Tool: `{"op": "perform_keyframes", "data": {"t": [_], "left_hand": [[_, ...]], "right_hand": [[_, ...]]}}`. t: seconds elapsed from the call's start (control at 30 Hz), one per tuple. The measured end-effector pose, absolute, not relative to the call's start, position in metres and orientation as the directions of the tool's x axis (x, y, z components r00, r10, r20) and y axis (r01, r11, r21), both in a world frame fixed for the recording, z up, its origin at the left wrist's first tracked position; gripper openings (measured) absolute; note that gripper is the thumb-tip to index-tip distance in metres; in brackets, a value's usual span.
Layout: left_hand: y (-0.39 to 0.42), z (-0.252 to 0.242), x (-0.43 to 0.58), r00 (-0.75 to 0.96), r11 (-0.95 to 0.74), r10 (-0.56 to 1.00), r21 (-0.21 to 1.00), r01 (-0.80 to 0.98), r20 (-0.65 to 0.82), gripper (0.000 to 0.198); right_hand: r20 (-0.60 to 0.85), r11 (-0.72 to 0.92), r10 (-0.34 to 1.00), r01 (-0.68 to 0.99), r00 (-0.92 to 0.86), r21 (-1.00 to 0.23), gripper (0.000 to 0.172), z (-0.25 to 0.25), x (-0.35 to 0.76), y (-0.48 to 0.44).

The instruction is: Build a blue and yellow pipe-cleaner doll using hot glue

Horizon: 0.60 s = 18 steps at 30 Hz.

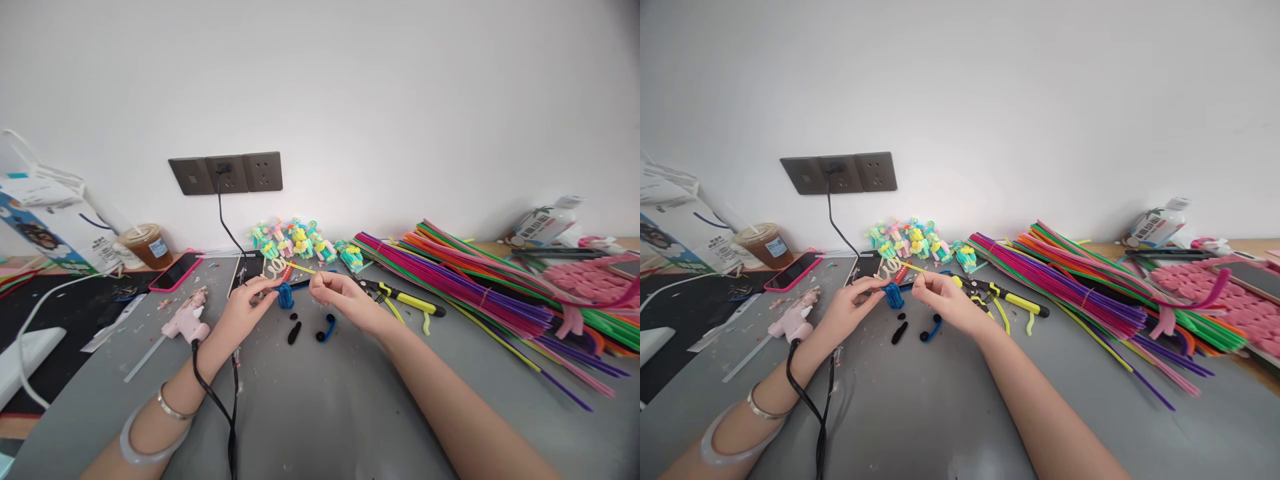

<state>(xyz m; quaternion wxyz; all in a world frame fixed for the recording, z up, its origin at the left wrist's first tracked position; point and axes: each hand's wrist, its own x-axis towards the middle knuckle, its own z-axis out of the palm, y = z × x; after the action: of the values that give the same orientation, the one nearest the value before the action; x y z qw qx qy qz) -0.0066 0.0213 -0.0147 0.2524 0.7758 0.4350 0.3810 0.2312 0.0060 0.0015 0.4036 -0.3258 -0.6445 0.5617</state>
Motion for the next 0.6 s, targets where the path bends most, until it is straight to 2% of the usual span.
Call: {"op": "perform_keyframes", "data": {"t": [0.23, 0.47, 0.6], "left_hand": [[0.022, -0.015, -0.007, 0.330, -0.498, 0.865, 0.720, 0.483, 0.377, 0.028], [0.022, -0.018, -0.008, 0.330, -0.493, 0.868, 0.717, 0.493, 0.370, 0.028], [0.021, -0.015, -0.007, 0.327, -0.491, 0.869, 0.719, 0.492, 0.370, 0.028]], "right_hand": [[0.149, 0.168, 0.884, 0.004, -0.443, -0.986, 0.036, 0.002, 0.230, 0.006], [0.277, 0.333, 0.897, 0.112, -0.345, -0.936, 0.047, -0.002, 0.228, 0.012], [0.309, 0.340, 0.922, 0.106, -0.235, -0.934, 0.050, -0.008, 0.229, 0.017]]}}
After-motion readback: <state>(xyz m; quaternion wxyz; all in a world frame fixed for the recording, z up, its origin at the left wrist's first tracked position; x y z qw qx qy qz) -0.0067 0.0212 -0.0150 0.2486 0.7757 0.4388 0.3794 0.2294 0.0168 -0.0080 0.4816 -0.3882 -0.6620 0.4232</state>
